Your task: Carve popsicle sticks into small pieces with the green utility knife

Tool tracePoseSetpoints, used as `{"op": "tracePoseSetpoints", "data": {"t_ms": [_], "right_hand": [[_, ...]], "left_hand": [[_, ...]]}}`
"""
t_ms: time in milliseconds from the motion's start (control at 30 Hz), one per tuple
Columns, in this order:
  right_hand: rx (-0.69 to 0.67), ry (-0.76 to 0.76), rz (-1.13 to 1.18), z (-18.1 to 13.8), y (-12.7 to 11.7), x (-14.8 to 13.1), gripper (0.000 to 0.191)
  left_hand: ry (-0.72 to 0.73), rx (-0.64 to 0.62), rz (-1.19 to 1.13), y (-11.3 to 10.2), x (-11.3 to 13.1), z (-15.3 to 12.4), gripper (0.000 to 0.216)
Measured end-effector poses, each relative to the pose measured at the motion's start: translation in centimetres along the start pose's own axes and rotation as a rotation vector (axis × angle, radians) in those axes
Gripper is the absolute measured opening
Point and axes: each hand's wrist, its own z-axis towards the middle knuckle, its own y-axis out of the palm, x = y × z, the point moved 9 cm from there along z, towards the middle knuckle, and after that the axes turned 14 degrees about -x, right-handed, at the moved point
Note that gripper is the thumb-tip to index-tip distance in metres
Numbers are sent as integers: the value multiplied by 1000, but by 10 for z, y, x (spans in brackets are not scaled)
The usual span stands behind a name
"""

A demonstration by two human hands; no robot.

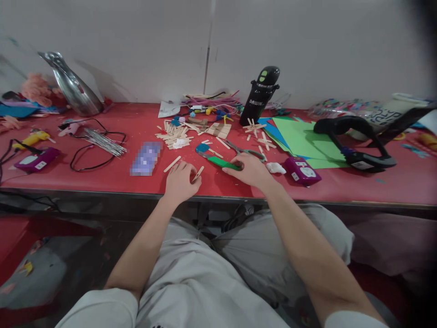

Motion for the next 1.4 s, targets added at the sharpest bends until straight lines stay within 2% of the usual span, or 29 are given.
{"op": "tracePoseSetpoints", "data": {"t_ms": [167, 267, 367, 433, 533, 633, 733, 1033, 1300, 1400], "right_hand": [[58, -14, -49, 4, 2, -3, 31], [211, -47, -17, -2, -10, -10, 34], [353, -195, 64, -14, -18, -32, 28], [306, -334, 114, -17, -10, -51, 21], [147, -451, 64, -17, 16, -74, 21], [69, -465, 15, -13, 33, -80, 21], [37, -441, -1, -6, 40, -79, 16], [37, -418, 271, -5, 31, -76, 10], [67, -426, 319, -10, 23, -80, 12], [67, -424, 313, -11, 18, -78, 14]], "left_hand": [[-2, -34, -5, 2, -1, 1, 7], [-4, -37, -41, 2, -3, 2, 7], [-10, -51, -55, 3, -5, 4, 5], [-1, -55, -54, 3, -5, 5, 5], [9, -57, -40, 3, -4, 5, 8], [9, -63, -30, 4, -4, 5, 12], [12, -76, -24, 5, -3, 5, 13], [13, -88, -20, 5, 0, 4, 10], [23, -69, -253, 1, -4, 1, 4], [41, -80, -299, 5, -7, 0, 12]]}}
